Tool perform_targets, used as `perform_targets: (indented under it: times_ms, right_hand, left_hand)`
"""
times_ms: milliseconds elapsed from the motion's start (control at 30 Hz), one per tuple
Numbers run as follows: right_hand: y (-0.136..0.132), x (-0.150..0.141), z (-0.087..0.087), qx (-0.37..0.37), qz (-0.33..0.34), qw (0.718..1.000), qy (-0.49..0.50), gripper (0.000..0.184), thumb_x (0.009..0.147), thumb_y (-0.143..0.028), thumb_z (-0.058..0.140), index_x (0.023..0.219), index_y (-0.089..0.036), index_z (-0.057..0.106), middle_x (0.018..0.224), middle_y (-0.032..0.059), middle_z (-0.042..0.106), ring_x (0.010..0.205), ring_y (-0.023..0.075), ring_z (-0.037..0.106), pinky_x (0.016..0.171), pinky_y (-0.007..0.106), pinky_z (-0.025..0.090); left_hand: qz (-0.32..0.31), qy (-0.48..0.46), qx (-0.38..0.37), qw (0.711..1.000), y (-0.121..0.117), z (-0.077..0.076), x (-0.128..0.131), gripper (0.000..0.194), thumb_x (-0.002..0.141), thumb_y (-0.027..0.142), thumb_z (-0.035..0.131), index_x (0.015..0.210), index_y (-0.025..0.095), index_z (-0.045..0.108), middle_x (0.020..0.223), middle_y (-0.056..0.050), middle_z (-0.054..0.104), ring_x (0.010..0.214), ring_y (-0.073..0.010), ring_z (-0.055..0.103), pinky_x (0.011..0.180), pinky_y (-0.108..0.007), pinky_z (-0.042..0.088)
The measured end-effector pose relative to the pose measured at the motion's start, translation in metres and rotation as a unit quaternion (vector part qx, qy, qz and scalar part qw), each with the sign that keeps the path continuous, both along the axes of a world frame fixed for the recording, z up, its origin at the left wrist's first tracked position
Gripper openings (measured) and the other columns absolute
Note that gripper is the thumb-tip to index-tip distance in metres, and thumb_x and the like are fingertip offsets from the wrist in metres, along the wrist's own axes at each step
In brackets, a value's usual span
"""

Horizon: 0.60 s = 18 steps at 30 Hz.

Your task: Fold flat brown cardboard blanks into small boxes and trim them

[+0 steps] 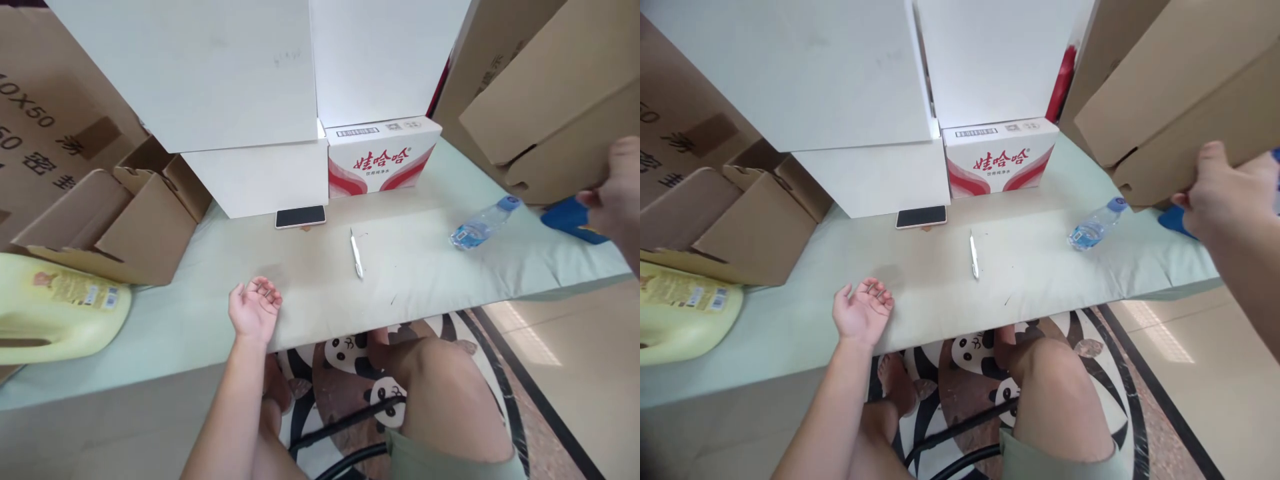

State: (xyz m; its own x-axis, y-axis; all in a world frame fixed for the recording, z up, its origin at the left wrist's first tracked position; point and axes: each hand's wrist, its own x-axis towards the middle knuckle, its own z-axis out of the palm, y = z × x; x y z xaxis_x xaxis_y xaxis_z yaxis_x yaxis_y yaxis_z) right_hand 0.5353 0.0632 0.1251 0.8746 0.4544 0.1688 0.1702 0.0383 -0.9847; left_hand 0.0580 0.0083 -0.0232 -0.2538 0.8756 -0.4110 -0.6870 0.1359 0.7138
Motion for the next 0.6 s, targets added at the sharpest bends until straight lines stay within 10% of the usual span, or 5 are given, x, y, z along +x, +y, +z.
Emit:
perform_targets:
  times_ms: [233, 600]
  right_hand:
    - [0.084, 0.002, 0.001, -0.143, 0.111, 0.983, 0.013, 0.052, 0.085, -0.008, 0.060, 0.135, -0.020, 0.048, 0.140, 0.0275, 0.050, 0.089, 0.0144, 0.070, 0.058, 0.032, 0.047]
    - [0.060, -0.095, -0.023, -0.247, 0.258, 0.934, -0.021, 0.016, 0.087, -0.009, 0.058, 0.081, -0.022, 0.051, 0.089, 0.0034, 0.058, 0.068, 0.0114, 0.063, 0.080, 0.042, 0.051]
  left_hand:
    - [-0.008, 0.007, 0.008, 1.000, 0.000, 0.001, -0.002, 0.030, 0.071, 0.047, 0.054, 0.075, 0.017, 0.057, 0.064, -0.001, 0.057, 0.052, -0.0131, 0.058, 0.051, -0.023, 0.047]
    - [0.021, -0.061, 0.019, 0.998, -0.009, 0.010, -0.011, 0.028, 0.075, 0.045, 0.051, 0.076, 0.018, 0.057, 0.065, -0.001, 0.057, 0.050, -0.0126, 0.056, 0.049, -0.024, 0.042]
